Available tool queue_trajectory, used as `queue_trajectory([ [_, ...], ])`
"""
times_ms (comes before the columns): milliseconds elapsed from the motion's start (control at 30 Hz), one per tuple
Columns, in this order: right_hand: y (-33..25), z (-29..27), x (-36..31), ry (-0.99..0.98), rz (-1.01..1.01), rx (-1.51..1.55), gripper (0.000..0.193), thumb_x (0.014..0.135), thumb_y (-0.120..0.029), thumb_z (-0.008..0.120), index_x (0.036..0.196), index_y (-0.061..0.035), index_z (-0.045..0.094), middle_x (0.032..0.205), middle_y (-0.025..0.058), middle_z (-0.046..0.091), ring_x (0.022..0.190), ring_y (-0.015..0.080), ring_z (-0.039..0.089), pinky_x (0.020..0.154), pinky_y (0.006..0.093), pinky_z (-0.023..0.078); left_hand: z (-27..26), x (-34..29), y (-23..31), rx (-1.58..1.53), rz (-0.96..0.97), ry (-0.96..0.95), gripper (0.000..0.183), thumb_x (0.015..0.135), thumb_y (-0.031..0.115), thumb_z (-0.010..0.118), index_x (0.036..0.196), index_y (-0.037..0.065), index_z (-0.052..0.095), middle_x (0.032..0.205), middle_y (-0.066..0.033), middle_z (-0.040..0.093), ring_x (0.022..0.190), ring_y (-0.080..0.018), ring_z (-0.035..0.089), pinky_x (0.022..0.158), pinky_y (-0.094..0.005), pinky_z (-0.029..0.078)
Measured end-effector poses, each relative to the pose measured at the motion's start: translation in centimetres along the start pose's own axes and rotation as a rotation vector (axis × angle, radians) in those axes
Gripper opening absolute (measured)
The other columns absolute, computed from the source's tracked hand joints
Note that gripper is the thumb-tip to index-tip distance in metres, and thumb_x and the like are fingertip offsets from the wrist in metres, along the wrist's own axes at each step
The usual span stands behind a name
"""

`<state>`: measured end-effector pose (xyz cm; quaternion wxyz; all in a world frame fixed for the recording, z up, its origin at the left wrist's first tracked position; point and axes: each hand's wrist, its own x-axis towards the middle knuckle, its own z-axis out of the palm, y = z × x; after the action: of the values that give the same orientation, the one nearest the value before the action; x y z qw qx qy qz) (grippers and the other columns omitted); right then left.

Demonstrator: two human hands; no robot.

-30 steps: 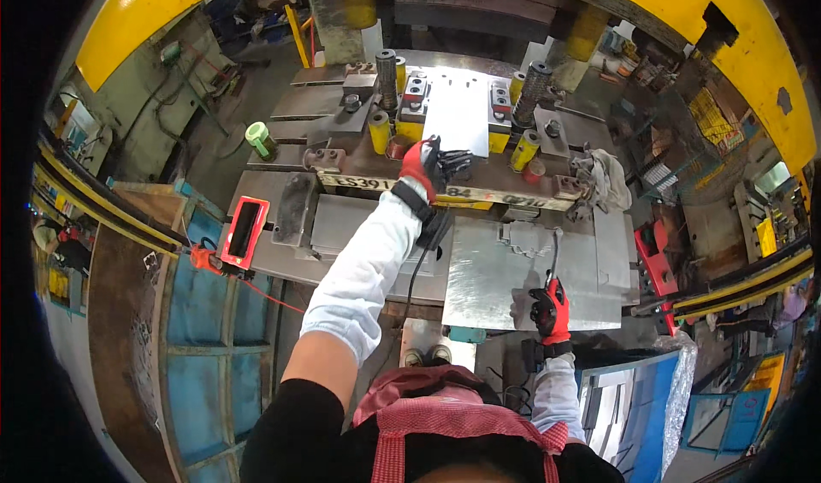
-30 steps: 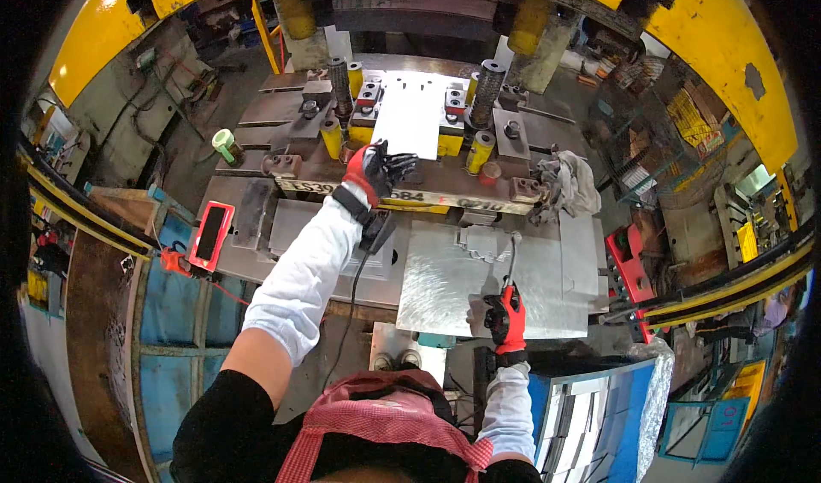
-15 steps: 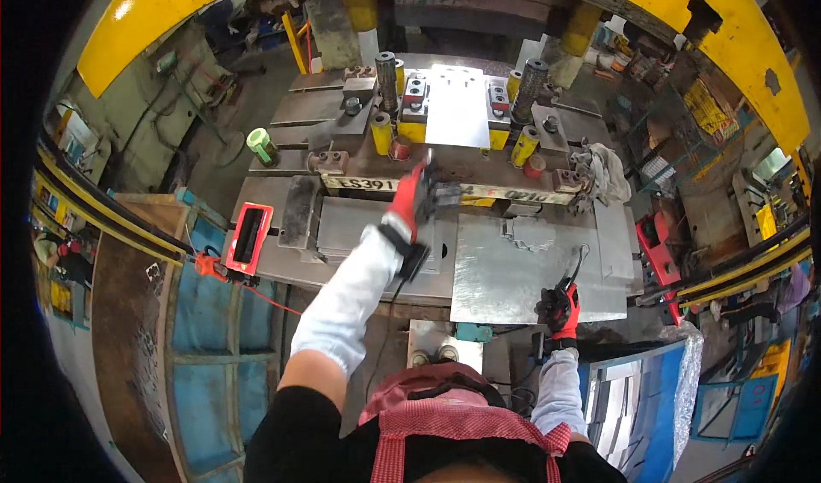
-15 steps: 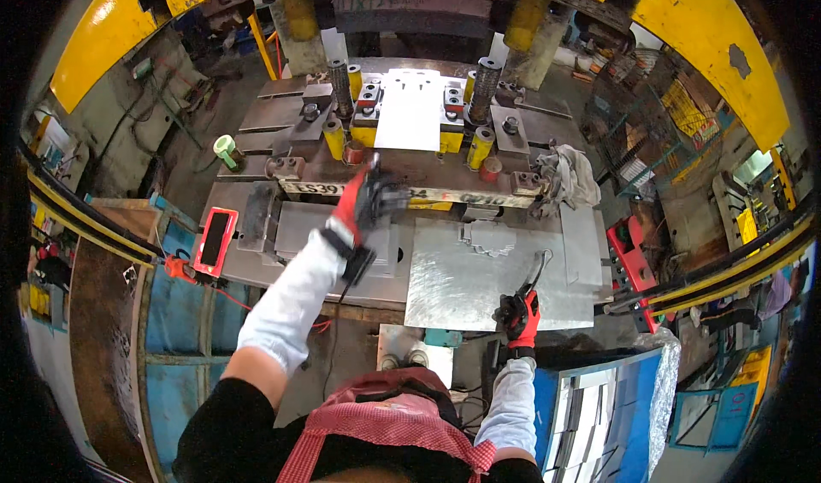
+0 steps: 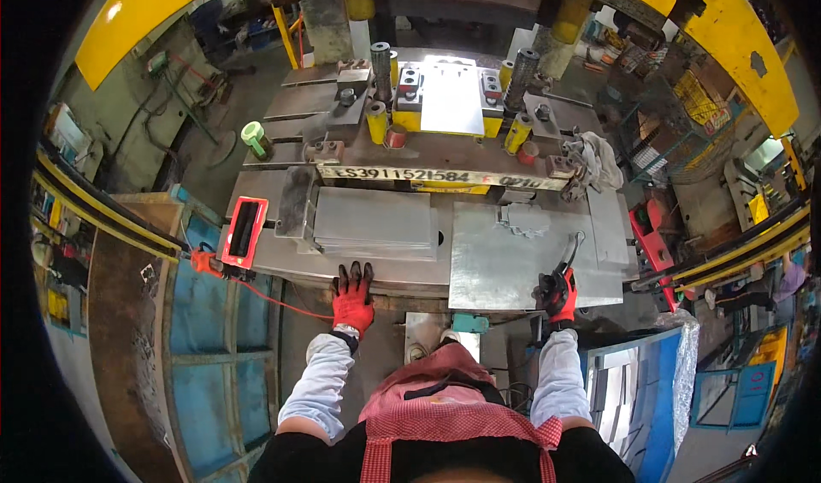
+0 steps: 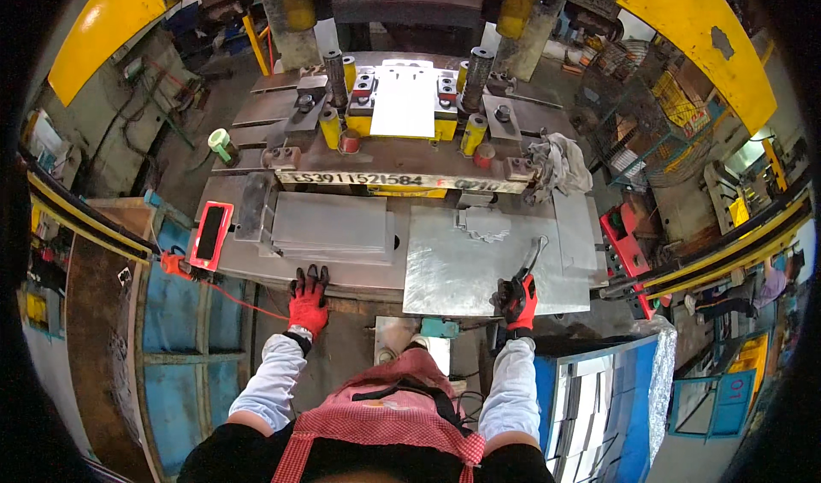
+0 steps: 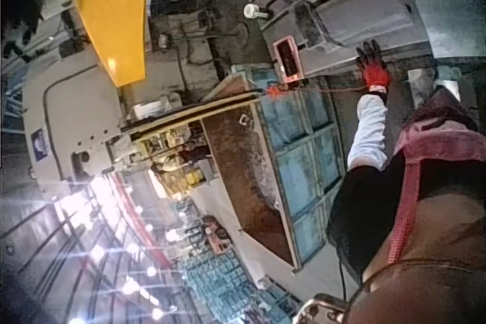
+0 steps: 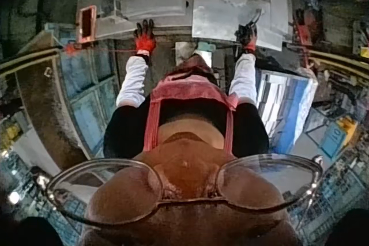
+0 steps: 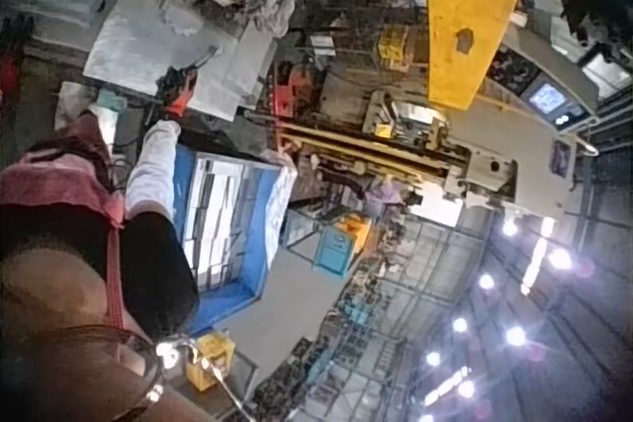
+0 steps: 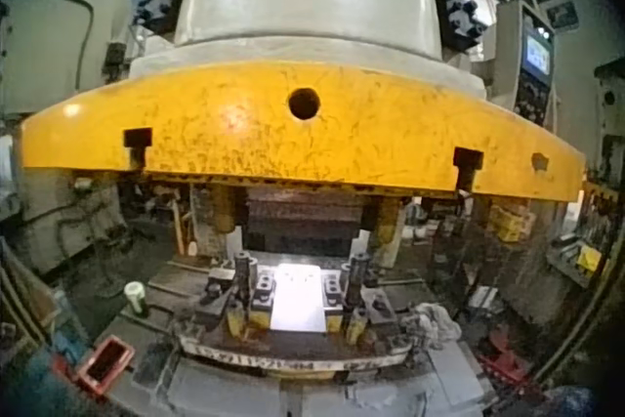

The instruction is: Operating an industrial press to stamp metal sheets into specific parts.

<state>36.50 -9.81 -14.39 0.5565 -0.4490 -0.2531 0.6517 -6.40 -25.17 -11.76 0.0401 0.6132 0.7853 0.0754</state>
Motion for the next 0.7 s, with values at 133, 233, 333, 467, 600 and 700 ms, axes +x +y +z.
queue_trajectory([
  [133, 0.2, -0.5, 0.2, -0.014, -0.030, -0.032, 0.017, 0.085, -0.024, 0.054, 0.085, -0.0155, 0.039, 0.073, 0.0121, 0.058, 0.047, 0.0234, 0.053, 0.044, 0.0374, 0.046, 0.3, 0.4, -0.1, -0.018, -0.005, -0.039, 0.074, 0.073, 0.024, 0.058, 0.139, 0.023, 0.023, 0.146, -0.0081, 0.017, 0.134, -0.0351, 0.012, 0.105, -0.0532, 0.014],
  [233, -0.4, 0.2, -0.1, -0.040, -0.016, 0.017, 0.016, 0.084, -0.023, 0.055, 0.087, -0.0157, 0.041, 0.075, 0.0126, 0.059, 0.048, 0.0243, 0.055, 0.044, 0.0383, 0.047, 1.2, 0.3, -0.6, 0.015, -0.007, -0.013, 0.076, 0.072, 0.024, 0.059, 0.139, 0.023, 0.023, 0.145, -0.0078, 0.019, 0.134, -0.0347, 0.012, 0.105, -0.0522, 0.014],
  [333, -0.3, 0.1, 0.0, -0.039, 0.018, 0.023, 0.016, 0.085, -0.027, 0.053, 0.084, -0.0163, 0.041, 0.070, 0.0087, 0.054, 0.049, 0.0218, 0.051, 0.046, 0.0371, 0.045, 1.3, 0.5, -0.7, 0.016, -0.002, 0.005, 0.076, 0.071, 0.023, 0.058, 0.139, 0.024, 0.023, 0.144, -0.0081, 0.021, 0.133, -0.0352, 0.014, 0.105, -0.0520, 0.015],
  [467, -0.1, -0.8, 0.3, -0.050, -0.009, -0.012, 0.016, 0.084, -0.027, 0.054, 0.083, -0.0175, 0.040, 0.070, 0.0094, 0.054, 0.049, 0.0220, 0.050, 0.046, 0.0372, 0.045, 1.1, 0.6, -0.4, -0.006, -0.008, -0.012, 0.075, 0.071, 0.022, 0.057, 0.138, 0.023, 0.025, 0.143, -0.0082, 0.023, 0.132, -0.0356, 0.017, 0.104, -0.0519, 0.016],
  [600, -0.2, 0.2, -0.2, -0.028, -0.031, 0.019, 0.015, 0.083, -0.024, 0.054, 0.086, -0.0155, 0.042, 0.069, 0.0102, 0.055, 0.047, 0.0222, 0.051, 0.044, 0.0374, 0.045, 1.1, 0.5, -0.7, 0.010, 0.008, 0.024, 0.074, 0.072, 0.022, 0.057, 0.138, 0.023, 0.024, 0.143, -0.0086, 0.024, 0.132, -0.0361, 0.017, 0.104, -0.0518, 0.016],
  [700, -0.5, 0.6, -0.7, 0.004, -0.053, 0.034, 0.015, 0.082, -0.020, 0.055, 0.088, -0.0134, 0.043, 0.066, 0.0098, 0.054, 0.045, 0.0217, 0.051, 0.043, 0.0367, 0.046, 0.4, 0.3, -0.4, -0.043, -0.021, -0.060, 0.070, 0.076, 0.020, 0.053, 0.139, 0.023, 0.023, 0.143, -0.0088, 0.023, 0.132, -0.0379, 0.015, 0.105, -0.0519, 0.015],
])
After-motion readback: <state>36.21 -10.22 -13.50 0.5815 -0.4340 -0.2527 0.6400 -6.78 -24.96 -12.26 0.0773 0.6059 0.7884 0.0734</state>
